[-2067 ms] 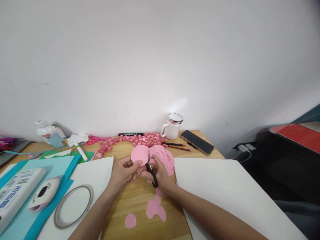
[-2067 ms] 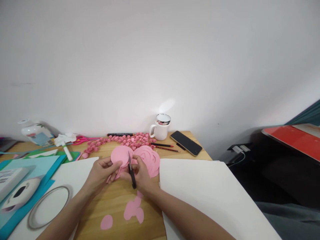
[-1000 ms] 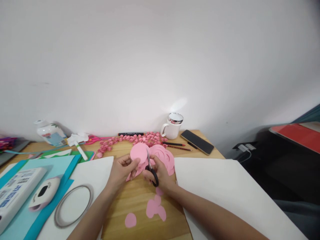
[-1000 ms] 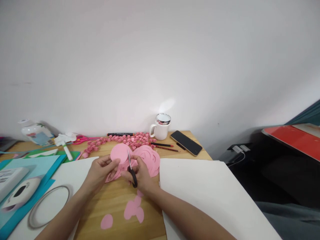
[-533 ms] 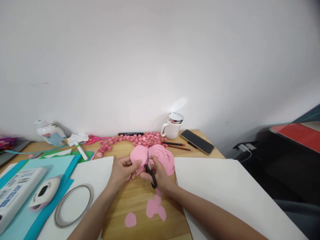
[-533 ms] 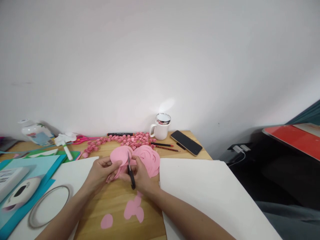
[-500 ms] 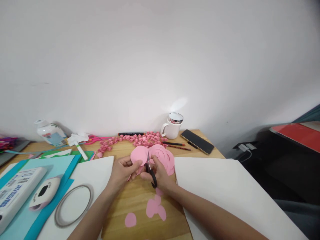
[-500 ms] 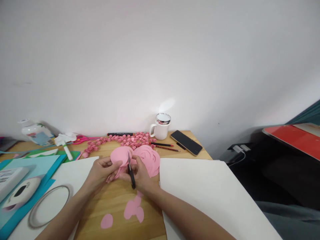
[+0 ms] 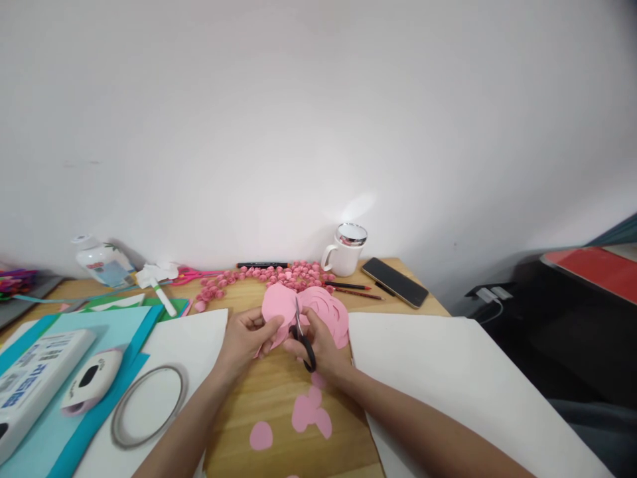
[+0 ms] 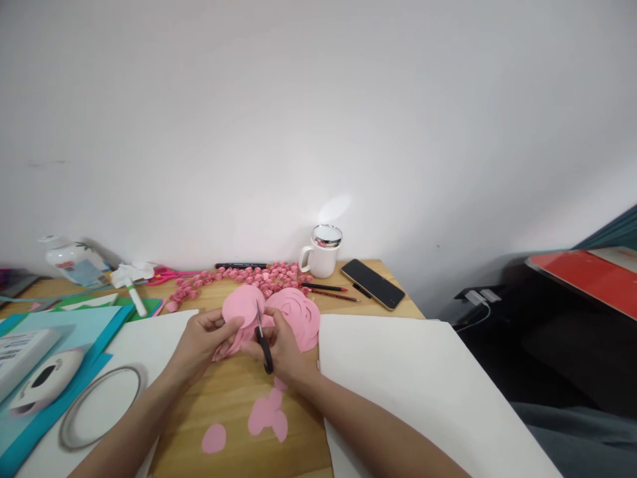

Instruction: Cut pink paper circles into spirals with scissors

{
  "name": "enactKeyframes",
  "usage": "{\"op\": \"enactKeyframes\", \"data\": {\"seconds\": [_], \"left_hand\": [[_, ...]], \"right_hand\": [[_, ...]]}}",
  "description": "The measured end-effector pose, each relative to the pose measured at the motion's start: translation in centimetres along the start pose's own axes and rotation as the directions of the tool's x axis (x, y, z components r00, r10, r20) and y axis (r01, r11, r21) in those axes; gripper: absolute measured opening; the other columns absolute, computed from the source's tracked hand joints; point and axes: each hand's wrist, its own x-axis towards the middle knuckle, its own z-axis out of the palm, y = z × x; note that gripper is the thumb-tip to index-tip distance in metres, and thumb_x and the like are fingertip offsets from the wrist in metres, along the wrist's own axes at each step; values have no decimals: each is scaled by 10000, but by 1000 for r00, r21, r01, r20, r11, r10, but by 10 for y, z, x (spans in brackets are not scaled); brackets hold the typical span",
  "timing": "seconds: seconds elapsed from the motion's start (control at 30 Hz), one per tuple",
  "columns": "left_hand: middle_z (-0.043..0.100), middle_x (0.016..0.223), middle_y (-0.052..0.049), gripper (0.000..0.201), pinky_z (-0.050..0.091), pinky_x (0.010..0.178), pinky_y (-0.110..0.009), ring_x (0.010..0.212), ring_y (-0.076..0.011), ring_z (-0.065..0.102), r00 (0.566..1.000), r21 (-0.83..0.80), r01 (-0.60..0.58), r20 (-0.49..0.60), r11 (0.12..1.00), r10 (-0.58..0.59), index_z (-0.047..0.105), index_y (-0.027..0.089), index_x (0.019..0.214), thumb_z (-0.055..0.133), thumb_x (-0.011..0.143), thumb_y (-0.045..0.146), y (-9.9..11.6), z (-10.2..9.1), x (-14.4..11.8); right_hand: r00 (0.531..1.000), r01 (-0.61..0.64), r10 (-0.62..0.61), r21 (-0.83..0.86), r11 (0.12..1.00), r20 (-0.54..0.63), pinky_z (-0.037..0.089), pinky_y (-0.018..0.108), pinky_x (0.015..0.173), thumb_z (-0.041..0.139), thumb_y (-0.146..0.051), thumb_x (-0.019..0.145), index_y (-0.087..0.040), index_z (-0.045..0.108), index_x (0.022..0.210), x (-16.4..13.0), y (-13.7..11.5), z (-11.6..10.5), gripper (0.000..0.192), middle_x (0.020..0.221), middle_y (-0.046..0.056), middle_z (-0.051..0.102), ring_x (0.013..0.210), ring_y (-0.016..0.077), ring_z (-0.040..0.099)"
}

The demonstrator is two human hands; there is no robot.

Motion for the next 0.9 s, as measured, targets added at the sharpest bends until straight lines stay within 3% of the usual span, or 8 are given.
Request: {"op": "enactKeyframes", "data": {"seconds": [0.53, 0.9], "left_hand": [[426, 314, 78, 321, 190, 315, -157, 275, -34, 315, 999, 2, -27, -36, 1000, 27, 481, 158, 520, 662, 702, 351, -2, -4, 0], [485, 372, 64, 285, 255, 331, -172, 277, -43, 373, 997, -148, -49, -61, 988, 40, 502, 157, 532, 660, 701, 322, 6, 3, -1]], "right_hand": [[997, -69, 66, -79, 994, -45, 263, 150, 344, 632, -303, 693, -196, 393, 1047, -1, -1, 1, 440, 452, -118, 477, 360, 63, 390], [993, -105, 99, -101, 989, -60, 296, 154, 326, 649, -333, 690, -187, 397, 1112, -1, 5, 0, 512, 494, -83, 563, 333, 72, 427]]}}
